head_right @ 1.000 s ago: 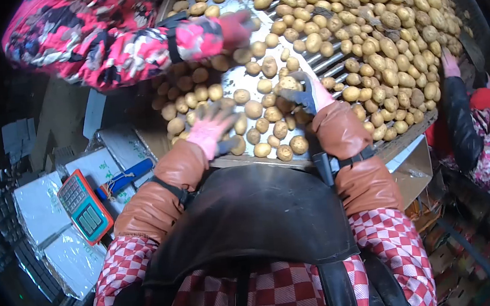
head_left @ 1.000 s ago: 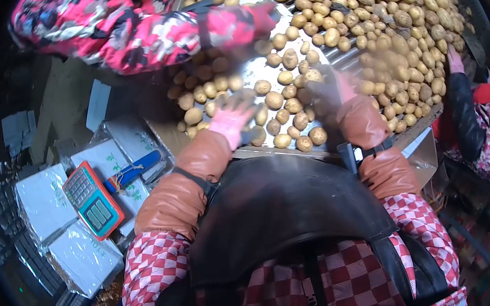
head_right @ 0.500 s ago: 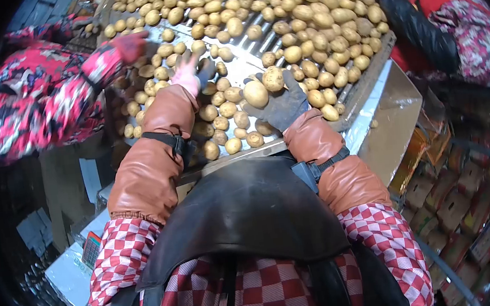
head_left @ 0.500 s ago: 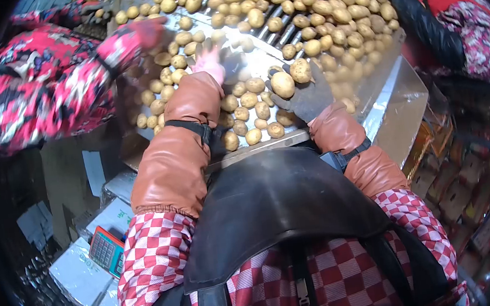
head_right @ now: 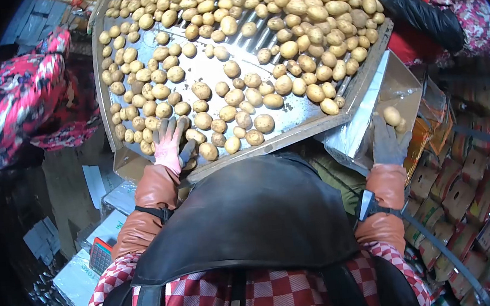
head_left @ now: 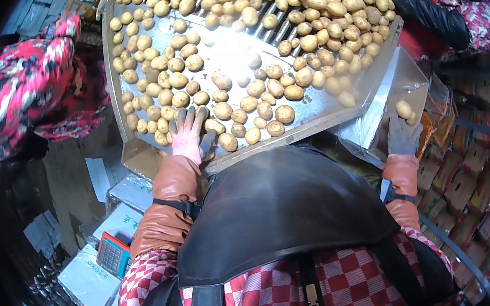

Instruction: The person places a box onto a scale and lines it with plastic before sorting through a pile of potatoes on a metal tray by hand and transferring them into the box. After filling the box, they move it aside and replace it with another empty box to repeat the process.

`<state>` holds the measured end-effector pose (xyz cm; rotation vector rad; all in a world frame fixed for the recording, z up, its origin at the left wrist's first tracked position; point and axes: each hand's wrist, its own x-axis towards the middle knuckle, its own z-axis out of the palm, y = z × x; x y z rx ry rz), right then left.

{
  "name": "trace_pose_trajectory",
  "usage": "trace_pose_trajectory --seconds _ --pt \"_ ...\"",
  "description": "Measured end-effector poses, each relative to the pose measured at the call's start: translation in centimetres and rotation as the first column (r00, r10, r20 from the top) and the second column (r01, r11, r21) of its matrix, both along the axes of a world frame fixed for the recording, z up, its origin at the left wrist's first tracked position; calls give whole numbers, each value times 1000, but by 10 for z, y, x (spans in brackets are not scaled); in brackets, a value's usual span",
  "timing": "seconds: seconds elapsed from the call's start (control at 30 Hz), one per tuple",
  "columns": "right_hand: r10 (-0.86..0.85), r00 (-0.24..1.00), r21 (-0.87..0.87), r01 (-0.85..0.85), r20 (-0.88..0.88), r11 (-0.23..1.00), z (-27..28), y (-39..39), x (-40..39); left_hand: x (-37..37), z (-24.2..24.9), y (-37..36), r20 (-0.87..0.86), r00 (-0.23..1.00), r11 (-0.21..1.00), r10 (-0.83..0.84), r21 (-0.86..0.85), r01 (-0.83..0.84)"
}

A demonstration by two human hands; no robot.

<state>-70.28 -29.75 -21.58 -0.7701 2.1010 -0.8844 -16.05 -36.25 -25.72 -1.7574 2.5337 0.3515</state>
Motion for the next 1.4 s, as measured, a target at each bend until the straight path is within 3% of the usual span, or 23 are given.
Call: trace_pose_trajectory --seconds 0.13,0.23,0.27,0.3,0.33,0.57,0.6,0.67,0.73,0.77,0.8,0.83,0.93,0.97,1.0,1.03,1.07,1.13,1.17,1.2,1.27,1.33,1.4 --pt "-190 730 69 193 656 979 1 -6 18 -6 -15 12 -92 981 984 170 -29 -173" --pt "472 788 248 -587 395 771 -65 -70 93 -37 -19 7 -162 972 976 170 -105 -189" --pt "420 694 119 -585 585 802 -70 -73 125 -46 -20 5 -185 979 985 86 -131 -111" --pt "515 754 288 -641 408 711 -62 -92 161 -58 -8 1 -215 976 997 39 -61 -53" --pt "896 444 512 -774 20 372 11 -109 206 -67 2 -4 -247 969 1000 -5 8 8" --pt "934 351 125 -926 -70 357 -48 -97 204 -15 -7 -7 -138 989 998 53 -30 -58" --pt "607 538 120 -798 585 591 -41 -103 194 -6 -14 1 -119 990 994 73 -68 -81" --pt "339 223 -183 -520 914 834 -33 -94 147 5 -25 13 -131 981 982 144 -104 -158" --pt "590 729 -212 -552 348 807 -10 -59 116 5 -23 20 -100 979 976 177 -114 -188" --pt "332 743 -342 -147 581 928 -44 -40 76 4 -21 24 -75 975 968 210 -125 -218" --pt "441 893 -411 -438 -91 800 -61 -20 31 2 -15 23 -75 975 968 209 -127 -217" --pt "57 850 -244 86 524 966 -47 -11 -15 -1 -5 21 -87 980 967 180 -166 -193" --pt "-355 792 82 365 497 927 -46 -12 -97 -29 18 6 -333 941 976 -64 -218 -10" --pt "-300 863 -20 336 406 942 -57 -13 -109 -50 49 -11 -451 890 961 -68 211 180" --pt "-244 920 -121 291 305 949 -63 -20 -113 -61 19 -10 -419 861 947 -287 12 322" --pt "-193 905 -77 238 379 968 -41 -38 -66 -86 40 -20 -349 881 875 -319 248 415" --pt "-144 880 -34 179 453 983 -14 -61 0 -104 21 -14 -349 885 904 -309 181 387" --pt "-128 906 18 132 402 991 -95 -89 46 -138 17 -20 -32 948 844 -317 446 298" --pt "203 965 314 -144 -167 938 -67 -101 112 -148 5 -18 1 959 846 -284 471 250" --pt "610 585 654 -170 -534 737 -36 -111 166 -151 -1 -18 35 968 846 -250 494 201" --pt "603 524 230 -609 -601 759 -84 -113 176 -141 0 -21 20 971 858 -236 473 199" --pt "909 276 589 -694 -314 414 -20 -136 223 -120 3 -24 -126 986 884 -109 441 154" --pt "887 321 146 -911 -332 385 -54 -136 231 -102 2 -18 -203 979 896 1 435 89"
